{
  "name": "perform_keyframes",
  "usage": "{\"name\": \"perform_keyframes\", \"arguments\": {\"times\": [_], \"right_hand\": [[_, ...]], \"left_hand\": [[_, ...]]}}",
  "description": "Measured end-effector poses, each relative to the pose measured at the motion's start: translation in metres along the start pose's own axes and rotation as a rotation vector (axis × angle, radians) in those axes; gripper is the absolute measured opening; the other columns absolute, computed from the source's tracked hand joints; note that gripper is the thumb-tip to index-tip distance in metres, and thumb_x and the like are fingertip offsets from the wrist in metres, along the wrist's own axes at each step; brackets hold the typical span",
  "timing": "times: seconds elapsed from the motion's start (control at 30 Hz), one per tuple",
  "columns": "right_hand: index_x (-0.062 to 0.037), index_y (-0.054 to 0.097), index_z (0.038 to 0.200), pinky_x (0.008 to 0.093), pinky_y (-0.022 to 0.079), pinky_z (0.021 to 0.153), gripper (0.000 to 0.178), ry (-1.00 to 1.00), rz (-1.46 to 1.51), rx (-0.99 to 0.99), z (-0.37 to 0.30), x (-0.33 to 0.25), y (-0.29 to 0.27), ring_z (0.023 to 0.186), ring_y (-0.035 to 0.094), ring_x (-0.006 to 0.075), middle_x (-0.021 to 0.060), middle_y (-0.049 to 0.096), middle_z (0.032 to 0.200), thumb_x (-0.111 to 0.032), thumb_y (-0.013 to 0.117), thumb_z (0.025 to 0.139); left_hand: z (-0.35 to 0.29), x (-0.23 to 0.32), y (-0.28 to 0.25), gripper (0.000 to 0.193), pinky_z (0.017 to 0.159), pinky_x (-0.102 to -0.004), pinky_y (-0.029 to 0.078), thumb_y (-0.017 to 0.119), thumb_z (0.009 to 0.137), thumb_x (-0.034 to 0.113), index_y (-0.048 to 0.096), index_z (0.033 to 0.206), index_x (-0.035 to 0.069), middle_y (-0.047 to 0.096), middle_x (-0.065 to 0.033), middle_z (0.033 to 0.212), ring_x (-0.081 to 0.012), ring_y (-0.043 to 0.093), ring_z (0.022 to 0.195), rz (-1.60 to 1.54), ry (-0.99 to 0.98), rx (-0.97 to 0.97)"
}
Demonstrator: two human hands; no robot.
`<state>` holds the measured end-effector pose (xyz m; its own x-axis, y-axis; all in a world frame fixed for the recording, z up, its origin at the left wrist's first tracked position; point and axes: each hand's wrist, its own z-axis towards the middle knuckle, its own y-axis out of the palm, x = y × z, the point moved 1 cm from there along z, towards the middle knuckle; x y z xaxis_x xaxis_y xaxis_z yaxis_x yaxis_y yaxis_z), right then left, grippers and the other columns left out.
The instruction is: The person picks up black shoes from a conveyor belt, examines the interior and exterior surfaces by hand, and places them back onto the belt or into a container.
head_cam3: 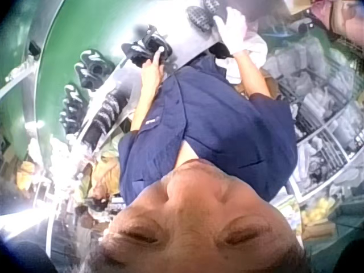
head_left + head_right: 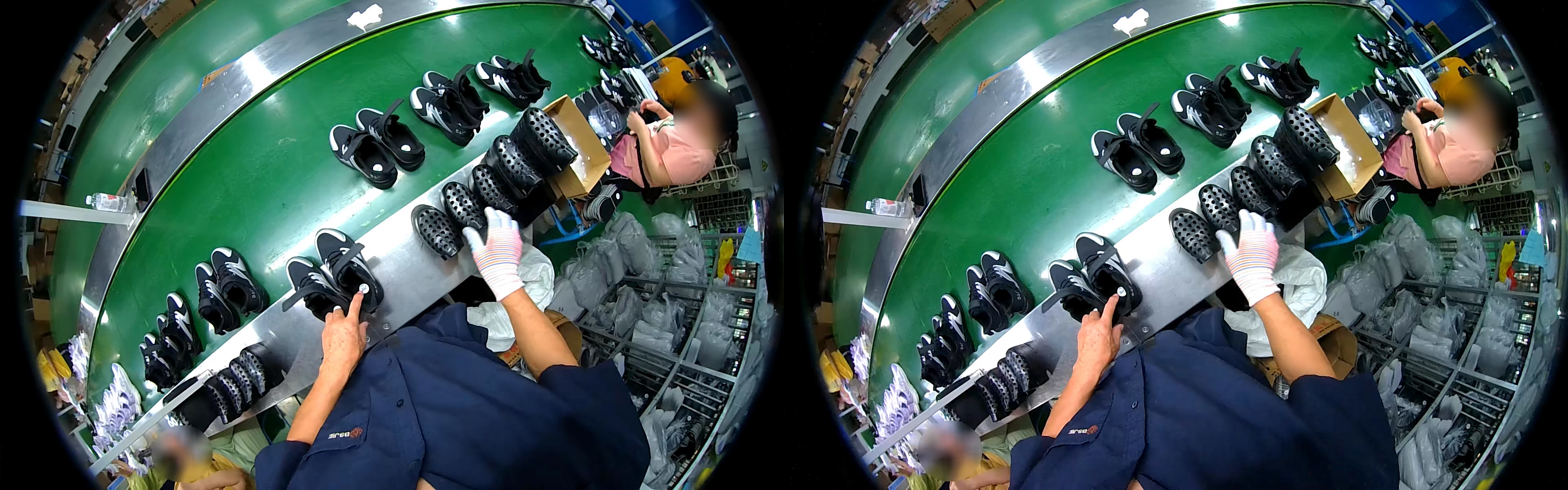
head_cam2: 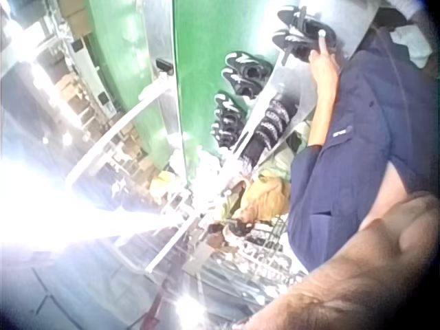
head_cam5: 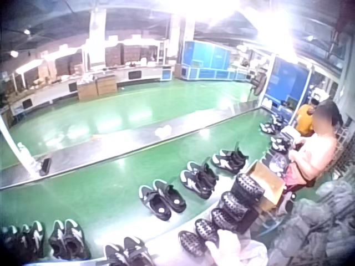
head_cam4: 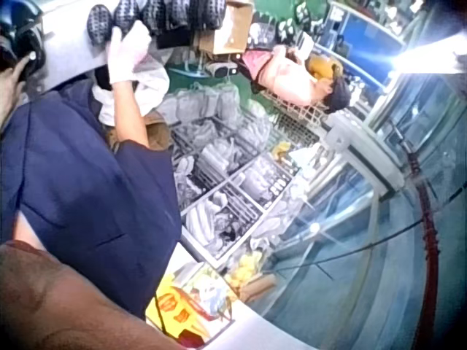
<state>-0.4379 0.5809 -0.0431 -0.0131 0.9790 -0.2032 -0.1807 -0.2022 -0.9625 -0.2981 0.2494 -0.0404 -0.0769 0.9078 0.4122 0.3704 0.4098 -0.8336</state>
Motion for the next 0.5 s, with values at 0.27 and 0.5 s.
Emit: {"name": "perform_keyframes", "arguments": {"times": [0.27, 0.5], "right_hand": [[-0.0007, 0.063, 0.124, 0.0485, 0.055, 0.090, 0.049, -0.023, -0.026, -0.010, -0.007, 0.012, 0.033, 0.106, 0.063, 0.0414, 0.0210, 0.064, 0.118, -0.027, 0.077, 0.086], [-0.0034, 0.063, 0.117, 0.0473, 0.056, 0.089, 0.043, -0.020, 0.007, -0.043, -0.004, 0.016, 0.019, 0.103, 0.065, 0.0384, 0.0182, 0.064, 0.110, -0.020, 0.079, 0.081]], "left_hand": [[-0.009, 0.028, -0.041, 0.035, 0.081, -0.0444, 0.055, 0.077, 0.085, 0.015, 0.070, 0.117, 0.002, 0.069, -0.0167, 0.101, -0.0358, 0.065, 0.095, -0.170, 0.132, 0.249], [0.009, 0.049, -0.038, 0.020, 0.079, -0.0440, 0.055, 0.073, 0.091, 0.013, 0.073, 0.107, 0.001, 0.071, -0.0175, 0.097, -0.0371, 0.069, 0.089, -0.394, 0.271, 0.242]]}}
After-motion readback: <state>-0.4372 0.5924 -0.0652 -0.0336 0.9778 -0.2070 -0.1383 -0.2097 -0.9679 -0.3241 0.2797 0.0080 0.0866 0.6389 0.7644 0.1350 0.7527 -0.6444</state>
